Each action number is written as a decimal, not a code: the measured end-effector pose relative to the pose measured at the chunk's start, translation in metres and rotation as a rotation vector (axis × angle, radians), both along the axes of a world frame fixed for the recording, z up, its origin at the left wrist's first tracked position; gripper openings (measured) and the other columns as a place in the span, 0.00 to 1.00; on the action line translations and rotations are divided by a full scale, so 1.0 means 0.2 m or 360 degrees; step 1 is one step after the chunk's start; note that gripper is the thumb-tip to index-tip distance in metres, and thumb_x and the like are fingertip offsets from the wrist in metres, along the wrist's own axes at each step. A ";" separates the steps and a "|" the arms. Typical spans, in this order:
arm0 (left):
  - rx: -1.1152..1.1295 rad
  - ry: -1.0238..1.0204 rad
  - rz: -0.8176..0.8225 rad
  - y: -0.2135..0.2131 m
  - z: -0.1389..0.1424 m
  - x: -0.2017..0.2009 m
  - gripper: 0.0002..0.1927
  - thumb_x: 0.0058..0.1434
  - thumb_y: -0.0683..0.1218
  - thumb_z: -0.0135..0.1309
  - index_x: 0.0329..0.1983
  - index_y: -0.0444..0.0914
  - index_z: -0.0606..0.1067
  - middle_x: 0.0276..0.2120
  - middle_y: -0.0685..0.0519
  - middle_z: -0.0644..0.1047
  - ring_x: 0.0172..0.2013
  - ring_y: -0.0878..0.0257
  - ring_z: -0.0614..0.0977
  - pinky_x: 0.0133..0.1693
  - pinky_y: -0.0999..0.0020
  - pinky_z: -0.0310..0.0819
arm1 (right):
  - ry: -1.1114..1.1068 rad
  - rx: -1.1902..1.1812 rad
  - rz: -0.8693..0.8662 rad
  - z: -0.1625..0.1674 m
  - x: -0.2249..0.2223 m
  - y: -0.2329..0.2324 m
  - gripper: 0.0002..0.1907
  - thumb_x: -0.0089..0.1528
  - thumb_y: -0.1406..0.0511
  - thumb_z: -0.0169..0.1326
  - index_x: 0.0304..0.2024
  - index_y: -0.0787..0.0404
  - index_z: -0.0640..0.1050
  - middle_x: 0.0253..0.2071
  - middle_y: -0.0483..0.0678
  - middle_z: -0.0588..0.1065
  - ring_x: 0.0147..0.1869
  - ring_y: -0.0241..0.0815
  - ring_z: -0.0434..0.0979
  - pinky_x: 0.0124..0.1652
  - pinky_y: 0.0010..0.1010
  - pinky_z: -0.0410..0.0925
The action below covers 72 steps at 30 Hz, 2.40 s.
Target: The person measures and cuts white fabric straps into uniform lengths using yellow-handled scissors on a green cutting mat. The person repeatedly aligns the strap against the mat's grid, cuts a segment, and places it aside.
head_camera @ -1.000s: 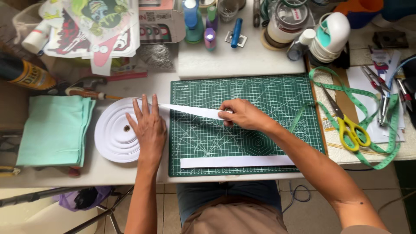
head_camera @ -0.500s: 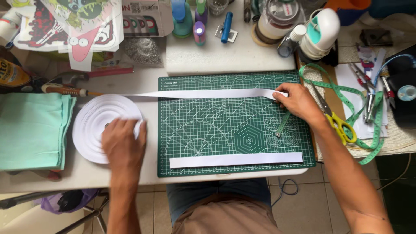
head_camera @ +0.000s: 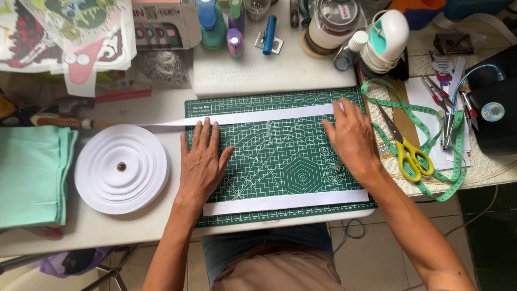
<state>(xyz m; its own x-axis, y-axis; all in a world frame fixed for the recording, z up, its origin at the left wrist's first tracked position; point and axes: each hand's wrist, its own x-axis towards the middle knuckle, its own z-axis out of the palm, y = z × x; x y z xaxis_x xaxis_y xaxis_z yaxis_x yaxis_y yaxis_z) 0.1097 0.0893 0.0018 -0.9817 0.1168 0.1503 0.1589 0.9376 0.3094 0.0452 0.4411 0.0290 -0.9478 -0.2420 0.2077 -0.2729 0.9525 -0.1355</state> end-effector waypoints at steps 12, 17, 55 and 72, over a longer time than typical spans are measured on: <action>0.0027 -0.0127 0.0162 -0.05 -0.06 -0.11 0.38 0.73 0.64 0.32 0.74 0.32 0.57 0.74 0.40 0.56 0.74 0.46 0.54 0.69 0.33 0.32 | -0.0147 -0.0022 0.0088 -0.11 0.00 -0.07 0.36 0.72 0.48 0.42 0.68 0.73 0.65 0.72 0.66 0.61 0.77 0.63 0.57 0.69 0.61 0.49; 0.0022 -0.0083 0.0168 -0.06 -0.08 -0.15 0.37 0.74 0.63 0.33 0.74 0.31 0.58 0.73 0.39 0.57 0.73 0.45 0.55 0.68 0.33 0.34 | -0.0099 -0.0122 0.0136 -0.15 -0.03 -0.09 0.37 0.73 0.48 0.41 0.69 0.75 0.64 0.72 0.69 0.59 0.77 0.64 0.55 0.71 0.56 0.50; 0.0180 0.0197 0.0265 -0.19 -0.09 -0.32 0.23 0.66 0.52 0.57 0.58 0.34 0.77 0.60 0.43 0.77 0.62 0.49 0.76 0.67 0.47 0.60 | -0.0166 -0.0192 0.0038 -0.17 -0.13 -0.21 0.32 0.70 0.55 0.47 0.67 0.76 0.67 0.71 0.68 0.62 0.79 0.65 0.59 0.75 0.54 0.53; 0.0129 0.0152 0.0267 -0.21 -0.04 -0.35 0.20 0.65 0.48 0.58 0.57 0.36 0.78 0.60 0.45 0.77 0.61 0.52 0.76 0.64 0.48 0.61 | -0.0159 -0.0174 0.0021 -0.17 -0.15 -0.23 0.31 0.70 0.57 0.49 0.67 0.74 0.67 0.71 0.67 0.63 0.78 0.65 0.60 0.75 0.54 0.54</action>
